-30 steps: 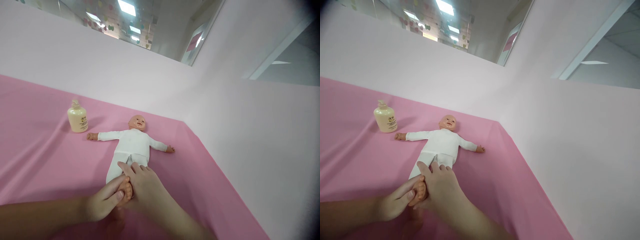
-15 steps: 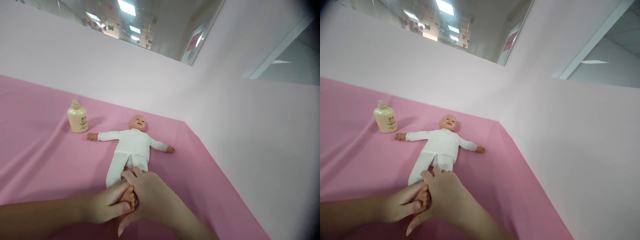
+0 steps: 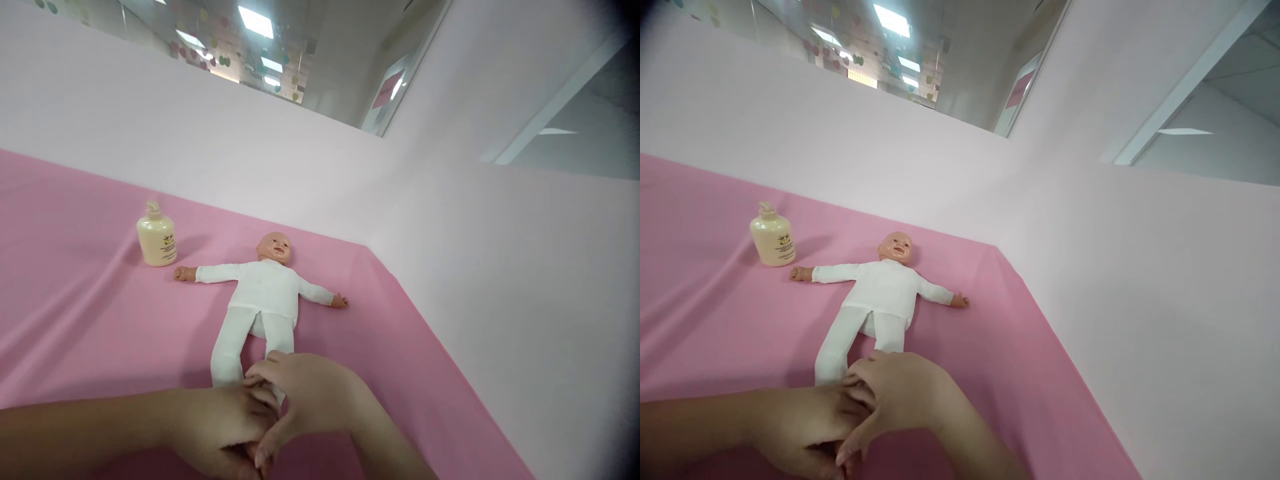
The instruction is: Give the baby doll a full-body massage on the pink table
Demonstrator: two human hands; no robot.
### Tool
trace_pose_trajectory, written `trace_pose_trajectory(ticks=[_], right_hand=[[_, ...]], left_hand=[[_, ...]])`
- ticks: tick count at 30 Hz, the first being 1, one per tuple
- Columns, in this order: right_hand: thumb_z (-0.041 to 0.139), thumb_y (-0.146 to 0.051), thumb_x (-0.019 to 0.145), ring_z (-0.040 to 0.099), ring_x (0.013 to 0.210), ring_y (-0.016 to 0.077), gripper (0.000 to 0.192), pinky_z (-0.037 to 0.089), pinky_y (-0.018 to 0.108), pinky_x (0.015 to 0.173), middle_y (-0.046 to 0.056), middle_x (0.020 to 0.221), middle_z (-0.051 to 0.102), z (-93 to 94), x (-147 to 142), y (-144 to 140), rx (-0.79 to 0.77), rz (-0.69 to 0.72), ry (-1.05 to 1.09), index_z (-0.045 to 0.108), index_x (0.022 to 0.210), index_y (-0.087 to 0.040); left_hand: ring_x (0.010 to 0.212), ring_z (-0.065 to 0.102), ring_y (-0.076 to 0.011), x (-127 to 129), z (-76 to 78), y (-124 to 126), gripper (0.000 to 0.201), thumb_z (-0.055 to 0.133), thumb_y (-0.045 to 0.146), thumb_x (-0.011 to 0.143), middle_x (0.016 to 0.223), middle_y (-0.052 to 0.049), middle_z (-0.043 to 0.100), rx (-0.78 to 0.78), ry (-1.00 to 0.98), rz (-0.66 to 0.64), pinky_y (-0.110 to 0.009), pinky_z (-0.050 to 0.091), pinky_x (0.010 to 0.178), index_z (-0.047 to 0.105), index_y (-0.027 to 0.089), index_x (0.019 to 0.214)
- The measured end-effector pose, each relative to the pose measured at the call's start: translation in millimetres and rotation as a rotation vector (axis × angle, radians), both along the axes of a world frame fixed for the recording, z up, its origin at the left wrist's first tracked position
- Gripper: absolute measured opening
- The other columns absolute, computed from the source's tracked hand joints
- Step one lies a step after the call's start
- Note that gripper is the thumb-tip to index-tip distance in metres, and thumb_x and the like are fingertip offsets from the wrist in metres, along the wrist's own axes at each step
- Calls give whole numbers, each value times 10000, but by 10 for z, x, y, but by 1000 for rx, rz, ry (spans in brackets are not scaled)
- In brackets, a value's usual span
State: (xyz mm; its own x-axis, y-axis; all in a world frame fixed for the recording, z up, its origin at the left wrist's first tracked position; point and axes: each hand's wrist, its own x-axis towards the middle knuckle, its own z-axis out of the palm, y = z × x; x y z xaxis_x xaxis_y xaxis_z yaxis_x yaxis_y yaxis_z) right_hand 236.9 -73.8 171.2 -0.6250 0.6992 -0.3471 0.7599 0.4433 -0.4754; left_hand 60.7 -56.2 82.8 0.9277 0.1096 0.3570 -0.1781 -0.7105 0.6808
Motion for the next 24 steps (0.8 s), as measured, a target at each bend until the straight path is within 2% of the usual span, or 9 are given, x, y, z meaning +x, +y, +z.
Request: trace_pose_trajectory(ticks=[3,8,10,13,16,20,24], right_hand=[[789,-595,636,603,743,155,603,404,244,568,-14,962,671,37,12,58,-22,-46,13,641,1127,-279],[620,-636,805,568,638,169,448,399,275,534,19,766,631,14,8,122,165,-265,-58,645,928,-206],[583,-585,856,606,694,186,417,437,285,583,34,805,639,-22,15,161,246,-340,-54,633,983,-191],[535,-504,912,656,836,222,394,481,299,662,74,965,656,-125,49,262,349,-414,-34,588,1132,-182],[498,-457,941,666,908,250,375,501,313,684,130,1080,632,-280,103,407,410,-476,-77,546,1175,-167],[516,-520,925,676,936,271,531,528,343,708,184,1133,603,-509,189,592,376,-551,-121,441,1314,-166],[440,-520,955,639,1095,303,579,527,438,831,221,1252,555,-746,298,750,366,-624,28,356,1396,-154]], left_hand=[[936,638,-213,35,10,0,173,628,366,875,842,-29,725,7,23,1,-321,446,963,661,210,808],[934,647,-216,51,-43,-36,167,682,387,835,720,-12,705,43,7,58,-342,399,1041,682,221,824],[958,658,-222,52,-97,-48,157,694,370,827,749,-16,728,50,-4,67,-387,308,1131,692,223,882],[1015,672,-237,51,-176,-56,203,677,364,843,849,-27,765,67,-18,67,-458,115,1209,686,231,996],[1074,666,-252,53,-225,-60,247,669,372,847,1005,-49,771,83,-11,37,-456,80,1215,672,227,1047],[1123,653,-254,62,-259,-69,245,666,365,852,1071,-42,761,89,-24,41,-458,65,1219,665,238,1061],[1127,653,-240,62,-262,-79,223,639,357,879,1066,-36,763,112,-19,51,-461,76,1224,661,246,1071]])
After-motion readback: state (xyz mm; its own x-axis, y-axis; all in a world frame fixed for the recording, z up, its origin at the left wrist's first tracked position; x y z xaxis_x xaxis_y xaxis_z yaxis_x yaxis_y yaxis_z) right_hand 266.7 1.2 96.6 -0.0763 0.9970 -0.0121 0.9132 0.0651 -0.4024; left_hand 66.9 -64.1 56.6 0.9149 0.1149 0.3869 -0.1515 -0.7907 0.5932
